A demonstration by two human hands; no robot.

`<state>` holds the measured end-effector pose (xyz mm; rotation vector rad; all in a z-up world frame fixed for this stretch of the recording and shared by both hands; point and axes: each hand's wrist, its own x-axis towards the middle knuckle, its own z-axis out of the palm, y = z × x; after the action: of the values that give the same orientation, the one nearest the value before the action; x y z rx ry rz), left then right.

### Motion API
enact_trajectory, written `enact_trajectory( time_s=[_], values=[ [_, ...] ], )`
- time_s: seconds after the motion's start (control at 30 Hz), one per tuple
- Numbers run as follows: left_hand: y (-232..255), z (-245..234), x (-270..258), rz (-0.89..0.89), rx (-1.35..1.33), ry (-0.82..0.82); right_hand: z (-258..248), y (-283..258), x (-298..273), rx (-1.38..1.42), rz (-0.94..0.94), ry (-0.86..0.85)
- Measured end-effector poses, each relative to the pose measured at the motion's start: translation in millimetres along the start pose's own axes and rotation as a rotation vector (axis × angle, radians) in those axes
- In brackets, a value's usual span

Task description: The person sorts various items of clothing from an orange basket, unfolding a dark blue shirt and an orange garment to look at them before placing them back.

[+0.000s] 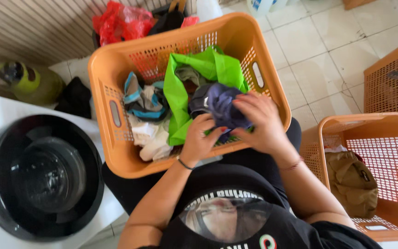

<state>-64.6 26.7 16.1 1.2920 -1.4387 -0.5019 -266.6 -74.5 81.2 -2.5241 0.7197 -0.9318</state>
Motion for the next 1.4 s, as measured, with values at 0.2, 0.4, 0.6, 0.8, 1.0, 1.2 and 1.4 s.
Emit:
enact_trajectory(
  time_s=[0.2, 0.4, 0.6, 0.8, 1.0, 1.2, 1.4],
  values=[
    [22.2, 8.4, 8.5, 0.095, 0.226, 0.012, 9.2, 16.1, -16.6, 0.141, 0.147, -0.022],
    [-16.3, 13.8, 9.6, 0.251, 0.648, 0.143, -38.8, 21.5, -31.3, 0.405, 0.157, 0.058],
    [5.9, -39.6, 73.3, 0.099, 0.555, 0.182, -49.4, 55.0, 3.3, 0.117, 0.255, 0.203],
    [87.7, -51.7, 89.0, 0.2, 0.138, 0.231, -53.8, 26.3, 20.9, -0.006, 0.136, 0.436],
    [25.3, -25.7, 15.3, -0.039, 0.147, -0.345, -10.4, -43.1, 31.3, 0.1, 0.036, -0.445],
    [-47.9, -68.3, -45.3, -0.339, 0.058, 0.072, -96.0, -51.8, 1.2, 1.012, -0.61, -0.728],
    [-46.4, -88.5, -40.4, -0.526, -0.214, 0.391, -90.8, -42.6, -20.1, 1.527, -0.975, -0.915]
  ],
)
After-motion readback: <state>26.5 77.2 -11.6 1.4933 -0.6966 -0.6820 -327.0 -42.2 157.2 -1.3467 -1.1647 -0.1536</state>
